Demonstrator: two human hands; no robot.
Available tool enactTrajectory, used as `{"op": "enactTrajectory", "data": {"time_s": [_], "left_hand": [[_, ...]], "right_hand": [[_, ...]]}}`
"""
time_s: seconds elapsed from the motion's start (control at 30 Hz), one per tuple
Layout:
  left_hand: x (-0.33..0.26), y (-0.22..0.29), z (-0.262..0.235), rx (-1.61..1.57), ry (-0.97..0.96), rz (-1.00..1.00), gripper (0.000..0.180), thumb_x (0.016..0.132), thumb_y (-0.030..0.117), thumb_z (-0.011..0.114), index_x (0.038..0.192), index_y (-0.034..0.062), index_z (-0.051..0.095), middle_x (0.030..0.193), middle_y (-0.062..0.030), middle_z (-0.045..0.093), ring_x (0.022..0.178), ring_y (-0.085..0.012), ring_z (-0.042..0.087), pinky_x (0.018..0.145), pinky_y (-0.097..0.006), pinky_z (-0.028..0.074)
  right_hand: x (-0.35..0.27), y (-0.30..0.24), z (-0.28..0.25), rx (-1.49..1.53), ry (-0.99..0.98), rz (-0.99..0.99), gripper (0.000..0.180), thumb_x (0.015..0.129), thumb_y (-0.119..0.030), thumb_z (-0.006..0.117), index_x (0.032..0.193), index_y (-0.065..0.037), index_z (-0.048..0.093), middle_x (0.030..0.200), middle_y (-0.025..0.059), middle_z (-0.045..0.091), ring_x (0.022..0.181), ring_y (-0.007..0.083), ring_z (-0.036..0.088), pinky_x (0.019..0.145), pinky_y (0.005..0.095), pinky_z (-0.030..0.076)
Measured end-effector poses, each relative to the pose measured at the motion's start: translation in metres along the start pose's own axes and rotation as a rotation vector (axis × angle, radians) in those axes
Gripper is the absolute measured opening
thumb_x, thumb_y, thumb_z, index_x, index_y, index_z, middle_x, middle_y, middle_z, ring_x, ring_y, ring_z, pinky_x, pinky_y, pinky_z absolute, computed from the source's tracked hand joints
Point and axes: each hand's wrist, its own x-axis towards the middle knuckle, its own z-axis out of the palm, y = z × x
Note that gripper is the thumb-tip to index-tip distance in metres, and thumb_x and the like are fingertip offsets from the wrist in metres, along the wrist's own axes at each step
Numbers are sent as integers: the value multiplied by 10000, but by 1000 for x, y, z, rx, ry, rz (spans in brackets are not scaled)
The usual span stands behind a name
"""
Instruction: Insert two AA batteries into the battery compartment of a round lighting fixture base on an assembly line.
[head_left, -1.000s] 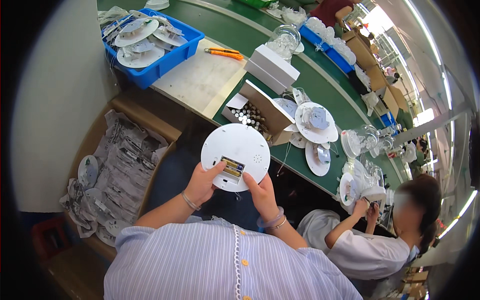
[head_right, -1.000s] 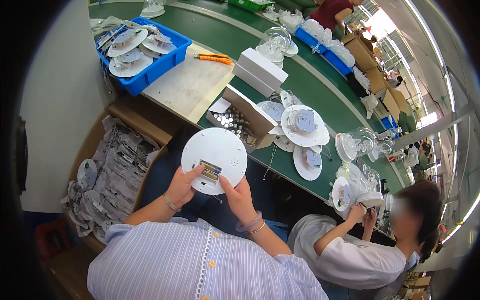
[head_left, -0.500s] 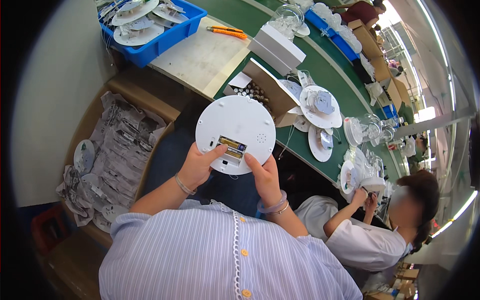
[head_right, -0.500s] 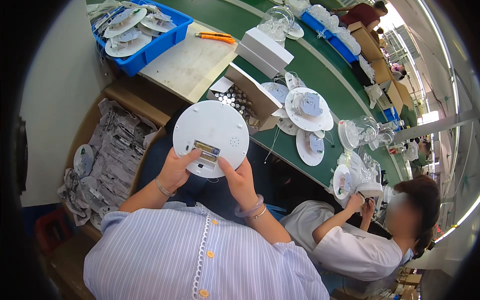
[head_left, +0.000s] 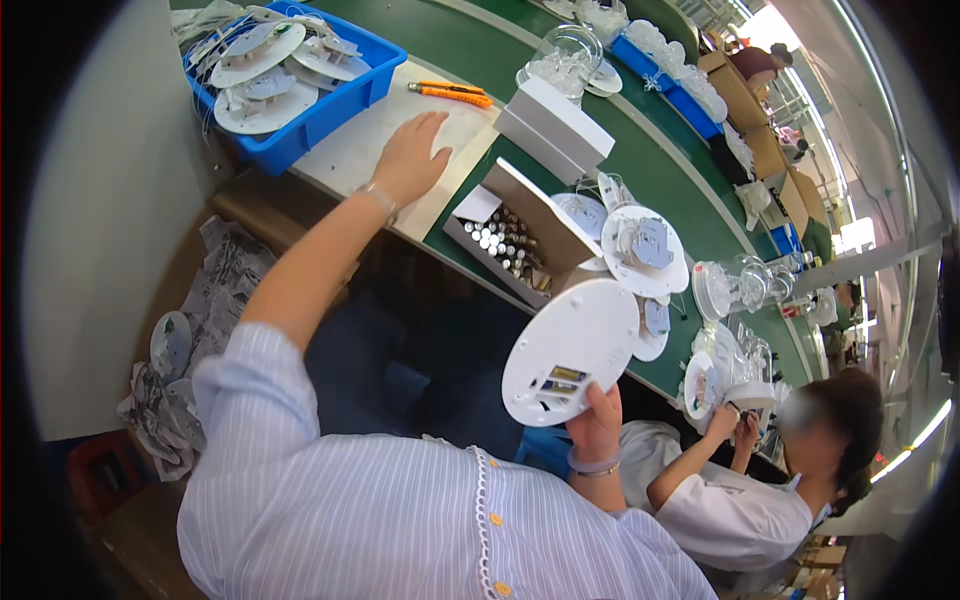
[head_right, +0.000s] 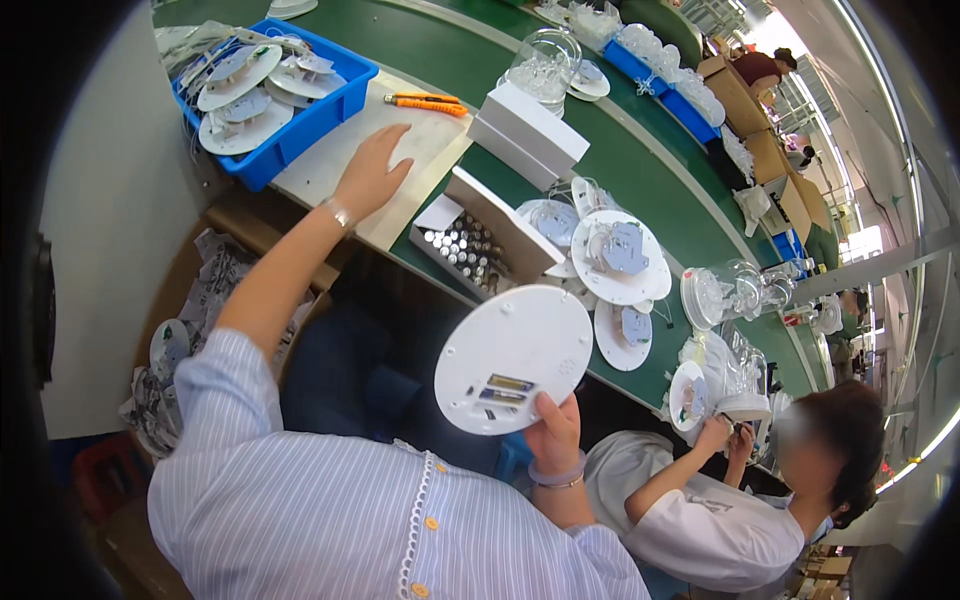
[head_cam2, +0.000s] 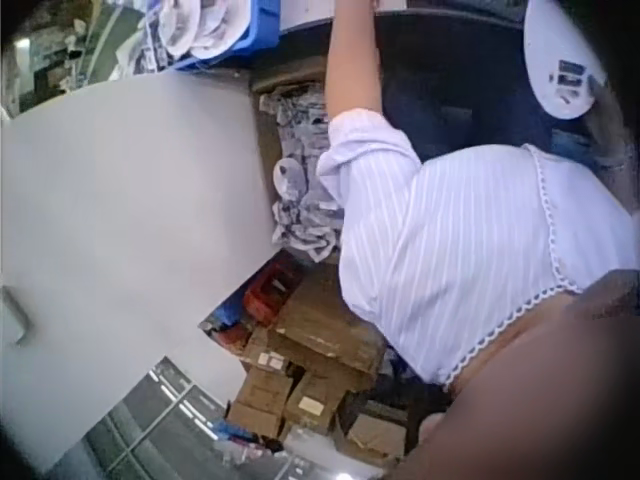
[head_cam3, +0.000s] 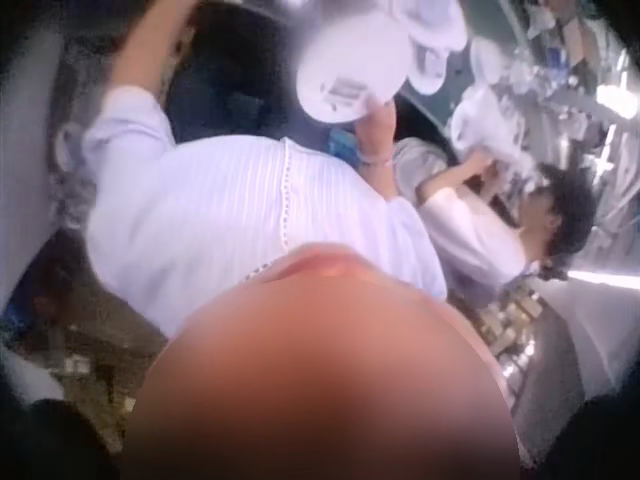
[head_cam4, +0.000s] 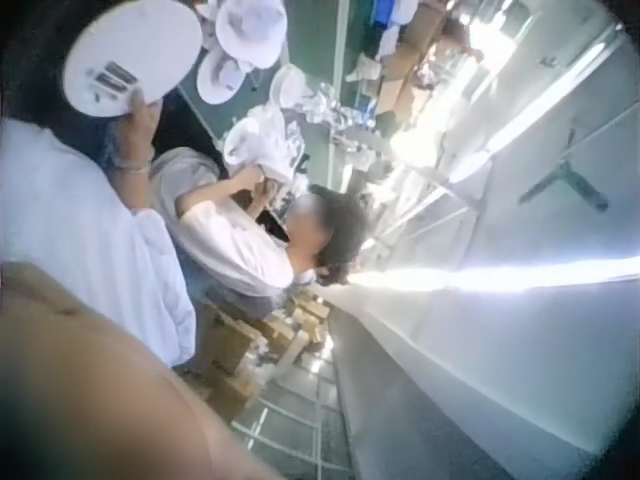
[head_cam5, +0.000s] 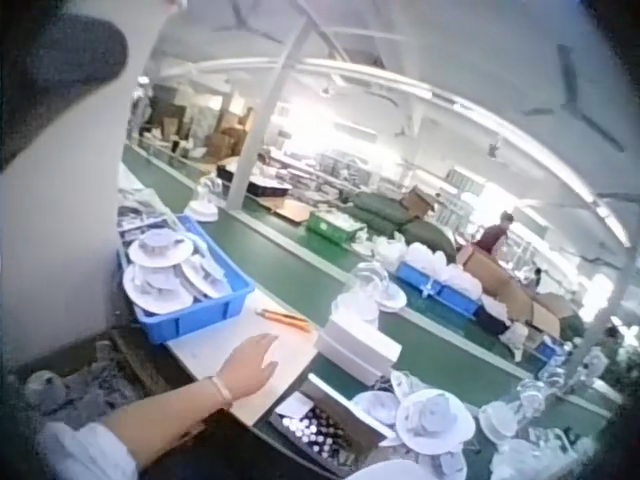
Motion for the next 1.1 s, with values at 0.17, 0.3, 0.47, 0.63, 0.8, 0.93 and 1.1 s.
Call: {"op": "enactTrajectory", "data": {"time_s": [0.17,0.3,0.47,0.63,0.8,0.93,1.1], "left_hand": [[85,-25,73,456,-311,-98,554,832,198,527,1335,105,313,1425,-133,214,1330,-281,182,1019,-518,239],[117,-27,98,540,-437,-88,557,863,290,488,1366,179,275,1422,-114,225,1332,-284,168,1028,-544,203],[115,-18,91,448,-443,-190,487,856,422,469,1285,197,420,1282,-113,359,1232,-266,317,964,-583,266],[58,-31,66,346,-277,-122,269,822,292,532,1016,110,580,1147,-111,442,1082,-287,449,808,-420,459],[0,-68,22,244,-78,51,120,775,83,531,864,46,603,955,-121,550,941,-293,529,765,-382,465],[-28,-67,-27,386,-21,22,187,786,80,521,945,57,617,992,-122,568,959,-286,542,809,-364,444],[-87,18,-57,-573,-99,-254,270,864,183,501,1083,52,589,1111,-93,580,1028,-197,545,855,-316,421]], "right_hand": [[3,2,-14,-35,102,-16,530,790,-91,593,1247,48,364,1216,158,490,1119,268,487,960,384,375],[3,0,-20,-45,149,-16,539,787,-103,604,1247,47,366,1215,154,492,1116,266,489,961,378,371],[7,5,-22,-11,152,12,562,784,-116,609,1256,50,354,1222,154,486,1123,266,482,967,378,362],[9,11,-15,-13,129,13,534,788,-125,600,1243,39,372,1179,155,520,1071,275,526,923,388,415],[0,10,-6,-25,76,38,540,792,-132,597,1249,39,366,1192,158,512,1080,275,521,933,392,408],[-7,5,0,-44,67,47,535,799,-120,581,1260,35,357,1212,157,498,1101,269,505,945,387,394],[-6,4,8,-56,86,27,499,822,-107,541,1260,44,357,1216,156,497,1102,255,505,944,373,396]]}}
